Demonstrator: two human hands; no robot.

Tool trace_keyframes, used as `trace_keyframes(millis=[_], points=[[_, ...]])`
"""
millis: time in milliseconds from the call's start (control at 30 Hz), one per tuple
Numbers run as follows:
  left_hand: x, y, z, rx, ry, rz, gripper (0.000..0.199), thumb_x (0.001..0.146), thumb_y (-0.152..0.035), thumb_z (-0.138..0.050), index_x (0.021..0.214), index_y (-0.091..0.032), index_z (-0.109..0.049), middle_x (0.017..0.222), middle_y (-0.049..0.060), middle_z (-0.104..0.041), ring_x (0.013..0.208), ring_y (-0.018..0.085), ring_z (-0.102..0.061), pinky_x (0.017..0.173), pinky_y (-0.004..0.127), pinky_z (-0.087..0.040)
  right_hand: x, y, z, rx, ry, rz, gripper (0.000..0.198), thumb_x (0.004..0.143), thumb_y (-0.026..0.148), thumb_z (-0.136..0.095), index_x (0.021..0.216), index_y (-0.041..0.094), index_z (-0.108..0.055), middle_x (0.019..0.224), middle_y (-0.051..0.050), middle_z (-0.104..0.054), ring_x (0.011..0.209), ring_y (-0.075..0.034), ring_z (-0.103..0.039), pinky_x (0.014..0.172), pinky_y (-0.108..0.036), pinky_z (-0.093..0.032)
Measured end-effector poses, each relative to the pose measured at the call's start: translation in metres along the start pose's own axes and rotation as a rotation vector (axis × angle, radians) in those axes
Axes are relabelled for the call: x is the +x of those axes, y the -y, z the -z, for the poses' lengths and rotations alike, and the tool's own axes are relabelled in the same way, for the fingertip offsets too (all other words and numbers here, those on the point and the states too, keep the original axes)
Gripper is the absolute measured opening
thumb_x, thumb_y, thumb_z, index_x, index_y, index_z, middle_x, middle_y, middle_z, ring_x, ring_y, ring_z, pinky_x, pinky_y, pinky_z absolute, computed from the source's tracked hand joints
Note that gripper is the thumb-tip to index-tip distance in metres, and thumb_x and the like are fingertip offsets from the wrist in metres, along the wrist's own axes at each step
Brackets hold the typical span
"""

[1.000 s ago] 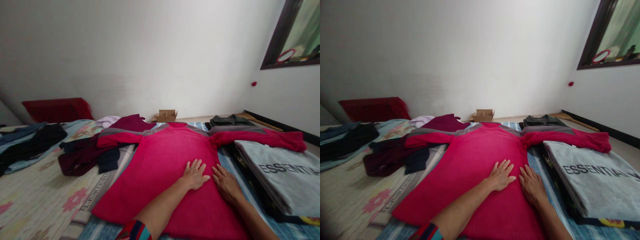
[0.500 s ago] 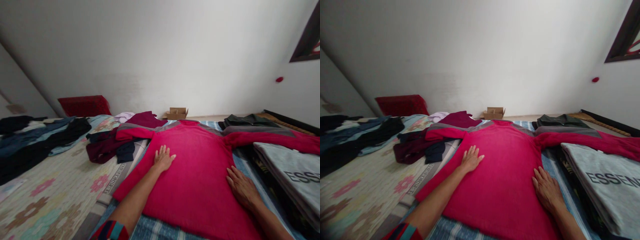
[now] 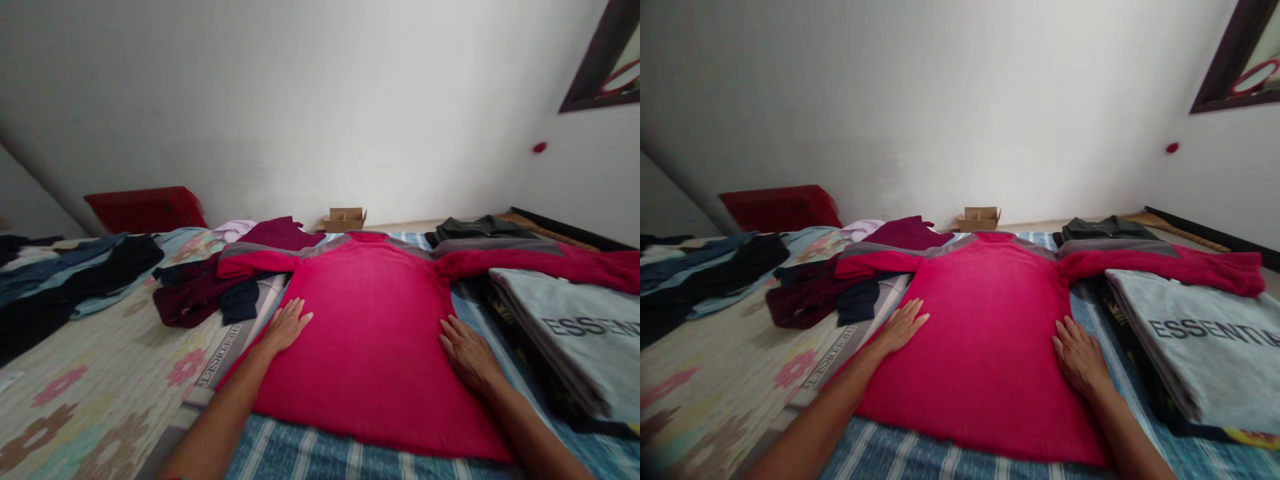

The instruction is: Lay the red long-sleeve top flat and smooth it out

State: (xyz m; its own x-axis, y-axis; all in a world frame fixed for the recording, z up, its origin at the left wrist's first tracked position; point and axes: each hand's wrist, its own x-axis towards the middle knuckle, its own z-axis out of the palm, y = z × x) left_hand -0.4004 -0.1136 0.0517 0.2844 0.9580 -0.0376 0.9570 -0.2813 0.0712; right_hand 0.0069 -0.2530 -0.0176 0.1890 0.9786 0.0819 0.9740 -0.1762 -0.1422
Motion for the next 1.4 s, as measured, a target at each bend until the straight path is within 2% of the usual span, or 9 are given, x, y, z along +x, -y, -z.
trace_keyframes(millis=[200,333,533,733,967,1133,1233,1333,1400], points=[[0.001,0.028,-0.003,0.0,-0.084,-0.136,0.062,0.088,-0.045,-0.022,0.133,-0.009,-0.043,0.141,0.012,-0.042,0.134,0.018,-0.033,0.11,0.035,-0.023,0.001,0.01,0.018,0.034,0.034,-0.027,0.052,0.094,0.036,-0.025,0.137,0.014,-0.041,0.146,-0.013,-0.033,0.133,-0.027,-0.03,0.103,-0.043,-0.028],[0.005,0.028,-0.002,0.011,-0.105,-0.152,0.066,0.086,-0.046,-0.02,0.13,-0.005,-0.046,0.139,0.013,-0.045,0.132,0.017,-0.036,0.111,0.031,-0.023,-0.001,0.014,0.027,0.038,0.012,-0.025,0.052,0.094,0.037,-0.026,0.136,0.013,-0.043,0.146,-0.013,-0.032,0.135,-0.028,-0.027,0.104,-0.045,-0.027],[0.0,0.029,-0.003,0.001,-0.151,-0.155,0.06,0.084,-0.046,-0.026,0.125,-0.011,-0.051,0.135,0.012,-0.05,0.129,0.022,-0.041,0.108,0.037,-0.029,-0.01,0.028,0.045,0.008,-0.084,0.023,0.054,0.093,0.041,-0.028,0.141,0.017,-0.035,0.151,-0.009,-0.024,0.139,-0.026,-0.016,0.109,-0.048,-0.016],[-0.026,0.037,-0.005,0.021,-0.149,-0.156,0.063,0.082,-0.049,-0.028,0.127,-0.012,-0.049,0.137,0.01,-0.048,0.129,0.023,-0.04,0.109,0.037,-0.029,-0.024,0.033,0.036,0.076,0.015,0.092,0.068,0.091,0.057,-0.026,0.14,0.011,-0.036,0.148,-0.015,-0.028,0.138,-0.028,-0.02,0.109,-0.043,-0.019],[-0.038,0.03,0.002,0.017,-0.116,-0.13,0.066,0.085,-0.049,-0.023,0.129,-0.006,-0.046,0.14,0.013,-0.045,0.131,0.022,-0.037,0.111,0.036,-0.025,-0.027,0.027,0.028,0.06,0.032,0.106,0.067,0.091,0.056,-0.026,0.14,0.011,-0.037,0.145,-0.017,-0.032,0.136,-0.028,-0.023,0.108,-0.045,-0.02],[-0.053,-0.007,0.015,-0.017,-0.169,-0.163,0.064,0.087,-0.05,-0.027,0.127,-0.005,-0.048,0.139,0.016,-0.045,0.131,0.024,-0.037,0.11,0.036,-0.026,-0.038,0.042,0.041,0.052,-0.051,0.081,0.062,0.092,0.053,-0.029,0.137,0.012,-0.041,0.146,-0.016,-0.032,0.137,-0.029,-0.022,0.109,-0.045,-0.019],[-0.07,-0.05,0.02,-0.076,-0.156,-0.331,0.058,0.09,-0.05,-0.03,0.129,-0.01,-0.047,0.143,0.013,-0.041,0.134,0.022,-0.031,0.109,0.039,-0.028,-0.052,0.065,0.054,0.089,-0.096,0.159,0.06,0.092,0.053,-0.03,0.137,0.015,-0.043,0.145,-0.014,-0.034,0.137,-0.027,-0.022,0.11,-0.046,-0.019],[-0.085,-0.091,0.016,-0.072,-0.053,-0.503,0.056,0.091,-0.048,-0.034,0.135,-0.014,-0.043,0.147,0.011,-0.033,0.138,0.023,-0.024,0.11,0.041,-0.027,-0.066,0.092,0.064,0.153,-0.076,0.273,0.059,0.092,0.054,-0.031,0.137,0.017,-0.043,0.145,-0.012,-0.036,0.137,-0.026,-0.023,0.11,-0.047,-0.02],[-0.092,-0.106,0.009,-0.038,0.015,-0.571,0.06,0.089,-0.051,-0.039,0.139,-0.017,-0.038,0.149,0.011,-0.029,0.138,0.025,-0.022,0.109,0.045,-0.026,-0.074,0.105,0.066,0.189,-0.035,0.318,0.062,0.091,0.057,-0.031,0.138,0.019,-0.042,0.146,-0.011,-0.035,0.137,-0.027,-0.022,0.11,-0.049,-0.019]])
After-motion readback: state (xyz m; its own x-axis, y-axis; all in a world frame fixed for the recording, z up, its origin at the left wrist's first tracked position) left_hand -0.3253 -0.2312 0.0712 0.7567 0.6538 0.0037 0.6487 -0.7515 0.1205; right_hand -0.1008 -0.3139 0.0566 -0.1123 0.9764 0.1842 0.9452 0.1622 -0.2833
